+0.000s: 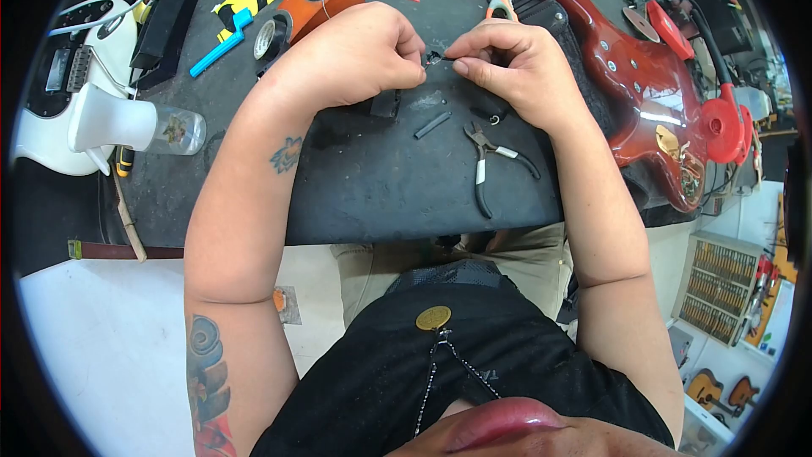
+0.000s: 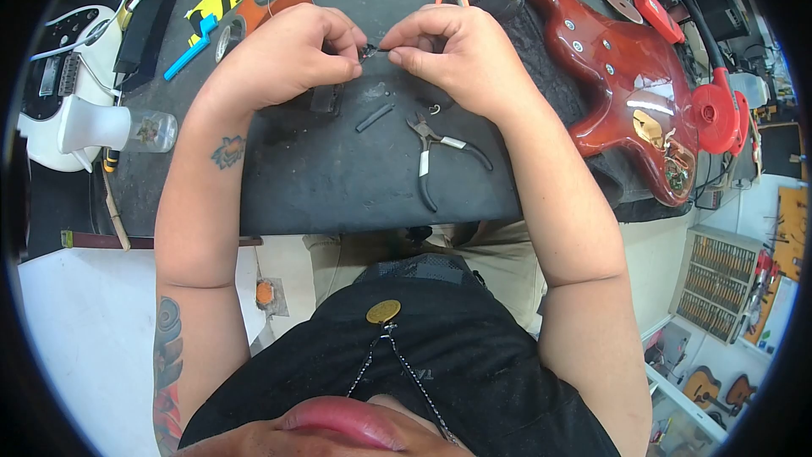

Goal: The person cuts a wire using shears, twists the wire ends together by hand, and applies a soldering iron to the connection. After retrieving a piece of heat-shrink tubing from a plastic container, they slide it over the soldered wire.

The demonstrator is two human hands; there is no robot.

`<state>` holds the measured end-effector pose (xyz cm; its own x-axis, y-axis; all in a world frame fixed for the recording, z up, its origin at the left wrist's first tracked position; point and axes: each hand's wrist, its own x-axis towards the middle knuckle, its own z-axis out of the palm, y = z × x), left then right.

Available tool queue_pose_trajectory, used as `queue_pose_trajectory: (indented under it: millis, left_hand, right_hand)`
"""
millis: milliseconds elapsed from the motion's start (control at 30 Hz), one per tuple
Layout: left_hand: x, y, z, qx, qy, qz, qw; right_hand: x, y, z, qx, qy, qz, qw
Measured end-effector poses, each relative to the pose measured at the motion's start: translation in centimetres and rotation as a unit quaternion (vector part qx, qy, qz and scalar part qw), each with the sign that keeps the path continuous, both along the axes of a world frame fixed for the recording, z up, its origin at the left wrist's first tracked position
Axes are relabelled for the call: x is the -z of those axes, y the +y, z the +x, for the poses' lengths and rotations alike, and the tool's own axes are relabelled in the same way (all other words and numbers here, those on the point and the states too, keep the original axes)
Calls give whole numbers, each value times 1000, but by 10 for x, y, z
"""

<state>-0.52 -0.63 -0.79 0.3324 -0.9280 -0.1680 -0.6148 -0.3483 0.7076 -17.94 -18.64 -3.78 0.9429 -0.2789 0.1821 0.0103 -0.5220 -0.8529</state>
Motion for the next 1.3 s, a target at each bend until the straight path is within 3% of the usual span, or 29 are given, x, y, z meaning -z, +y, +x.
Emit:
queue_pose_trajectory:
  millis: [1033, 1100, 1233, 1300]
  left_hand:
    - [-10, 5, 4, -11, -14, 16, 1000]
    - [-12, 9, 4, -35, 5, -63, 997]
    - [-25, 21, 18, -75, 80, -79, 991]
    - [-27, 22, 30, -119, 119, -147, 975]
  right_hand:
    - [3, 7, 4, 9, -1, 25, 1000]
    - [2, 7, 4, -4, -16, 20, 1000]
    - [10, 3, 5, -17, -61, -15, 998]
    - [13, -2, 7, -35, -89, -53, 994]
